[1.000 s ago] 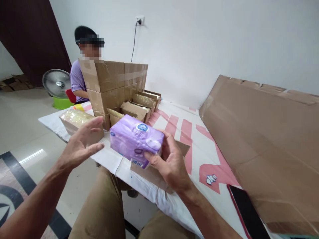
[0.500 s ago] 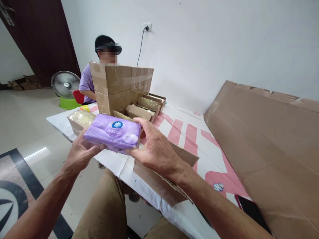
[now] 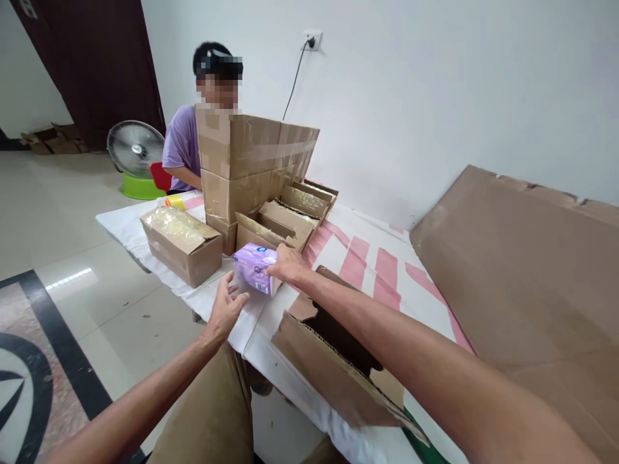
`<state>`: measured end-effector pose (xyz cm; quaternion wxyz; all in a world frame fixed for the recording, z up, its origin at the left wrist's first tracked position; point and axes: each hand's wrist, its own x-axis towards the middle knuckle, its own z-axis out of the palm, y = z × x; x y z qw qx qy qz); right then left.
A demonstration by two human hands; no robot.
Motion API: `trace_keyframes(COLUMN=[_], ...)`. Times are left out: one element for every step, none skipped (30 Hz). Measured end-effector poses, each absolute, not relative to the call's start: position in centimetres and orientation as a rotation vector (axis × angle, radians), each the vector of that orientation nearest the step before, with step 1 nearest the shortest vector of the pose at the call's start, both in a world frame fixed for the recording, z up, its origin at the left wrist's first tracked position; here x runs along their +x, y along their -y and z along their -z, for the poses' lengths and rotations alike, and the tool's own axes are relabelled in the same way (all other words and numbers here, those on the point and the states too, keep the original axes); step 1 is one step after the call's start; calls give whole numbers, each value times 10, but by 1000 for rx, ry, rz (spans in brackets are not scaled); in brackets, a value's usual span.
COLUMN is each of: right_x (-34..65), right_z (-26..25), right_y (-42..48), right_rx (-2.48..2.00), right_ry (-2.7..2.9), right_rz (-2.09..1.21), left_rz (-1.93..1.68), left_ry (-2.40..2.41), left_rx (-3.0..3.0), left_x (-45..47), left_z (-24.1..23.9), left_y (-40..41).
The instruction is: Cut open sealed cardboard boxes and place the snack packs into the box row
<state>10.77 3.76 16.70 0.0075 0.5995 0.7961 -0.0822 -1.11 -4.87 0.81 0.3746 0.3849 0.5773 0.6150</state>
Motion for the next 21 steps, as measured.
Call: trace_keyframes(right_x=[104, 100, 96, 92, 89, 87, 86, 86, 86, 87, 89, 92, 96, 102, 110, 120, 132, 145, 161, 178, 196], right_z=[-161, -155, -151, -146, -143, -140, -138, -137, -138, -140, -144, -151, -159, -169, -179, -190, -201, -211, -219, -225, -229], right_y=[-40, -42, -43, -44, -44, -44, -45, -45, -45, -44, -42, -39, -34, -27, -17, -6, 7, 23, 39, 56, 74], right_rx=[1873, 1869, 1858, 1842, 1821, 1797, 1769, 1740, 1714, 1691, 1671, 1654, 1640, 1630, 1629, 1637, 1653, 1678, 1695, 1707, 1732], right_ry=[-2480, -2474, -2469, -2463, -2453, -2444, -2438, -2438, -2443, -2451, -2463, -2480, -2500, -2522, -2549, -2587, -2633, -2709, -2803, -2905, -2998], right_rz=[249, 238, 224, 207, 187, 168, 149, 132, 116, 102, 92, 86, 83, 81, 80, 83, 86, 103, 129, 157, 180], left_rz=[-1548, -1524, -1498, -1472, -1449, -1432, -1422, -1413, -1409, -1411, -1416, -1424, -1432, -1441, -1452, -1467, -1482, -1494, -1495, -1485, -1464], left_ry=[-1493, -1514, -1539, -1562, -1581, -1590, -1592, -1596, -1602, -1610, -1620, -1632, -1644, -1654, -1661, -1669, -1679, -1697, -1728, -1766, -1807], left_rx=[1047, 1108, 1160, 1197, 1217, 1226, 1232, 1240, 1247, 1252, 1256, 1260, 1263, 1270, 1282, 1295, 1307, 1318, 1326, 1333, 1339], left_x=[-10, -11, -12, -14, -15, -18, -20, -23, -25, -28, -31, -33, -35, -37, -37, -37, -36, -35, -34, -33, -31], left_z=[-4, 0, 4, 7, 11, 14, 18, 21, 23, 25, 26, 27, 27, 27, 26, 26, 26, 25, 25, 25, 24], left_y=[40, 31, 21, 12, 5, 0, -4, -5, -4, -3, 0, 2, 3, 4, 4, 4, 2, 1, -1, -4, -6])
